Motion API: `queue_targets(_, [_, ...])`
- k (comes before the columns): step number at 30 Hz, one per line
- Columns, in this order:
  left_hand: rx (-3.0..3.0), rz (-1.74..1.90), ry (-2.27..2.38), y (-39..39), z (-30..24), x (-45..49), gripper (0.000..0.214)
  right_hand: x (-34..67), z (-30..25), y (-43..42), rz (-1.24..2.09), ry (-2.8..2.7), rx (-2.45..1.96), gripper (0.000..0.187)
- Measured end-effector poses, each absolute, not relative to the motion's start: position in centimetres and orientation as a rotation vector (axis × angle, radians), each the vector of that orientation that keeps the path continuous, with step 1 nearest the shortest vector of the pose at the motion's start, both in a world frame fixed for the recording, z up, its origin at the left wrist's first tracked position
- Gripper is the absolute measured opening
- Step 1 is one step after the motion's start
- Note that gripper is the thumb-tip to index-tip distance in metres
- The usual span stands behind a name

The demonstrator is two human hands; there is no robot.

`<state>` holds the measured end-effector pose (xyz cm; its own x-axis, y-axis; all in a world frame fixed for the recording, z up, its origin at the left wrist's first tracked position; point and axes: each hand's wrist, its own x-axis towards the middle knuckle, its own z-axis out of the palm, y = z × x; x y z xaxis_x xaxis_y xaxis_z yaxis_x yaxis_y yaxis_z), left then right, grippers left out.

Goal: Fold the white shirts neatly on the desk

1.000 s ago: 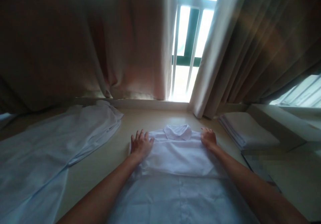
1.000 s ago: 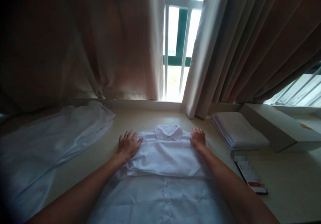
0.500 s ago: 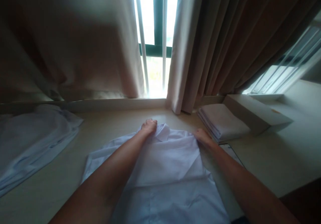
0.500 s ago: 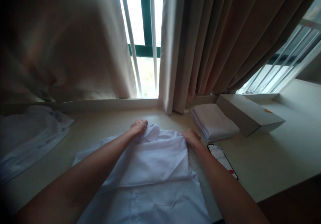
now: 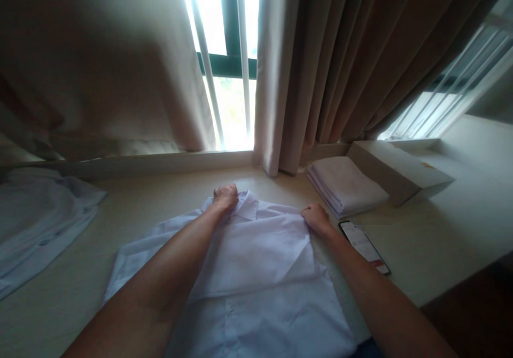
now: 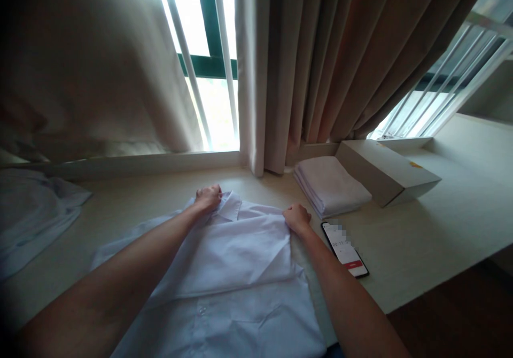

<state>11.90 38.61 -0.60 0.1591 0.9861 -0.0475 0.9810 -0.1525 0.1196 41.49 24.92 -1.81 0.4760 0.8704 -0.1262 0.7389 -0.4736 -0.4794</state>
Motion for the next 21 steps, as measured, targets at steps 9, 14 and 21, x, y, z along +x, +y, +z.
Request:
queue_targets(9, [2.393,0.689,1.955,35.0,3.2,10.7,0.027,43.1,-2.3,23.7,0.251,-1.241,-2.024,0.031])
queue_targets(14, [2.418,0.922,1.959,28.3,4.2,0.7,0.03,43.7,-3.1,21.6,0.111,-1.522,-1.846,0.031])
queue_targets(21, [1.998,0.781,2.364,17.0,-2.2,-14.7,0.049,42.0,-6.2,21.4,-0.079,-1.622,-2.006,0.036])
